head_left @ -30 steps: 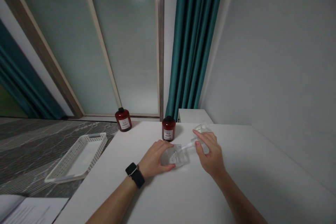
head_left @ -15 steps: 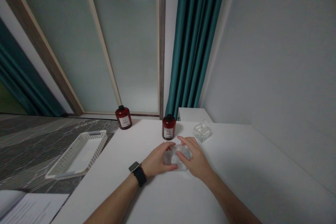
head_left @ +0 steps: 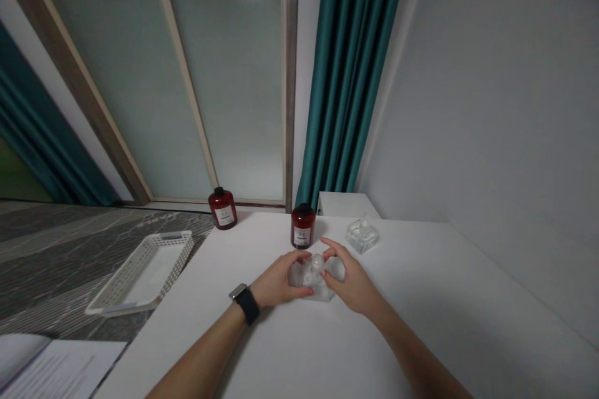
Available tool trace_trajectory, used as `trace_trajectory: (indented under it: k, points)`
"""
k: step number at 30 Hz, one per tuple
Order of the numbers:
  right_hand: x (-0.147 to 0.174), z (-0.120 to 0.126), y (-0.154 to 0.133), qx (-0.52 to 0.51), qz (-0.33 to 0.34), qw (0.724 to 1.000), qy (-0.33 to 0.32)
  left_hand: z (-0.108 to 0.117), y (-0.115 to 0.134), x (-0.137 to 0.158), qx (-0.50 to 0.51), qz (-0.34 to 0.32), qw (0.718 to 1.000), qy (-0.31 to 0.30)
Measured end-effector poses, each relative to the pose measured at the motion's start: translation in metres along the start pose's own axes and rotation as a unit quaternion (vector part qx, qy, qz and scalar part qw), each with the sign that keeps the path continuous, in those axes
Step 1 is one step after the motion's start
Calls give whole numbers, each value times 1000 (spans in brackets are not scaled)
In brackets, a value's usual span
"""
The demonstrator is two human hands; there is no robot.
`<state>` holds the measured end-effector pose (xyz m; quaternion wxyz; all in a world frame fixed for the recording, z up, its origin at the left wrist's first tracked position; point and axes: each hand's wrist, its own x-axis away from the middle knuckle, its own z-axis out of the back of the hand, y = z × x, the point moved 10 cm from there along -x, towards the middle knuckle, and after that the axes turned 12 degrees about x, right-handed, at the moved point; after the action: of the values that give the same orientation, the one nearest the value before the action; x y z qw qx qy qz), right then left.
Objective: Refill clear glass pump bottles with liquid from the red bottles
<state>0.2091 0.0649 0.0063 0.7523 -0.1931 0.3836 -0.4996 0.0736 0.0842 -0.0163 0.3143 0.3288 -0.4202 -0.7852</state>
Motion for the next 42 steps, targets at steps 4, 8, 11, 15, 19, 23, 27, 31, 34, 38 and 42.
trace_trajectory:
  k: [4, 8, 11, 15, 19, 23, 27, 31, 34, 38, 42]
  points:
    - [1, -4, -3, -16, 7, 1000, -7, -1, -1, 0, -1, -4, 1000, -6]
    - [2, -10, -6, -45, 11, 998, -32, -1, -2, 0, -3, 0, 1000, -8]
    - [2, -7, -4, -35, 9, 999, -14, -1, -3, 1, -4, 4, 1000, -4]
    - [2, -11, -2, -49, 4, 998, -25, -1, -2, 1, -2, -2, 1000, -6]
    - [2, -15, 0, -59, -6, 998, -31, -1, 0, 0, 4, -8, 1000, -6]
    - [2, -11, 7, -46, -28, 999, -9, -1, -1, 0, -2, -2, 1000, -4]
    - [2, -15, 3, -83, -18, 996, -35, -1, 1, 0, 7, -3, 1000, -6]
    - [2, -17, 4, -91, -24, 995, -35, -1, 1, 0, 8, 2, 1000, -6]
    - [1, -18, 10, -108, -35, 993, -29, -1, 0, 0, 11, 3, 1000, -7]
    - [1, -22, 12, -147, -24, 988, -49, -2, -1, 0, 19, -6, 1000, -9]
    - [1, -18, 12, -126, -29, 991, -38, -2, -4, 0, 10, 1, 1000, -7]
